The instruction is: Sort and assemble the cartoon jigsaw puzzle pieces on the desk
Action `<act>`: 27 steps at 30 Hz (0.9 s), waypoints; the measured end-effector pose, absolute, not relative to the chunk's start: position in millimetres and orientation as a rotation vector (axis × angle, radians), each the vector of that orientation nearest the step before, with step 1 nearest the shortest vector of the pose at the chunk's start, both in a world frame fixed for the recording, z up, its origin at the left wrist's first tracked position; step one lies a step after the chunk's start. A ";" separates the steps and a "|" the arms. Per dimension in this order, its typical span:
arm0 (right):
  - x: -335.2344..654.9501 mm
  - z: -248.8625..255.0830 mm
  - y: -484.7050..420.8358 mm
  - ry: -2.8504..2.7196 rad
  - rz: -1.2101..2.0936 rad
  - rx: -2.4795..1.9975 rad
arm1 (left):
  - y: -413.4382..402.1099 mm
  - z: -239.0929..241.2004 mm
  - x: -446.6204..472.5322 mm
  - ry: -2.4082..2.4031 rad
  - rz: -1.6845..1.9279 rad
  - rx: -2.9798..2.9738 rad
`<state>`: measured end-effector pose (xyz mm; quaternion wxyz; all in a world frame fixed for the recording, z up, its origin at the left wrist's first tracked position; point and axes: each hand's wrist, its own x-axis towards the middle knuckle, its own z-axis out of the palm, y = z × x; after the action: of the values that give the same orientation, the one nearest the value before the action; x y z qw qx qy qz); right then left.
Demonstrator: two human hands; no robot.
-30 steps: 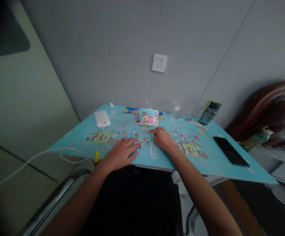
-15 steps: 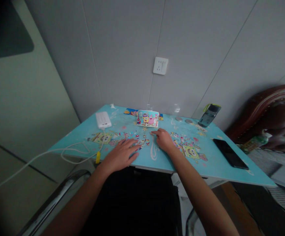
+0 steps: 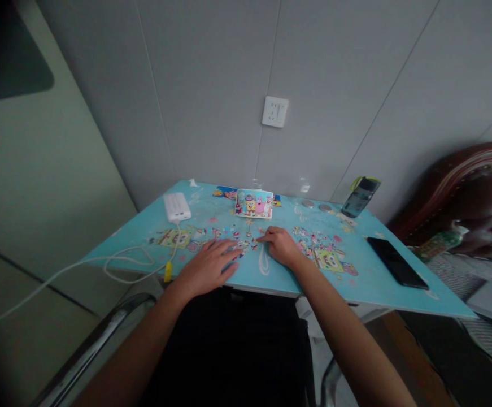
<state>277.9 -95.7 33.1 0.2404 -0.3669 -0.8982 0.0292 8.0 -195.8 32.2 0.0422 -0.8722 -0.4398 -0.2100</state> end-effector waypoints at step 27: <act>272.7 40.4 -97.7 -2.559 -0.187 -1.118 | -195.1 32.2 6.9 -1.342 -0.634 -2.678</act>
<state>272.7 -97.7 40.4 0.1705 -0.3935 -0.9010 -0.0659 6.9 -195.1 32.2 0.0400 -0.8740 -0.4379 -0.2070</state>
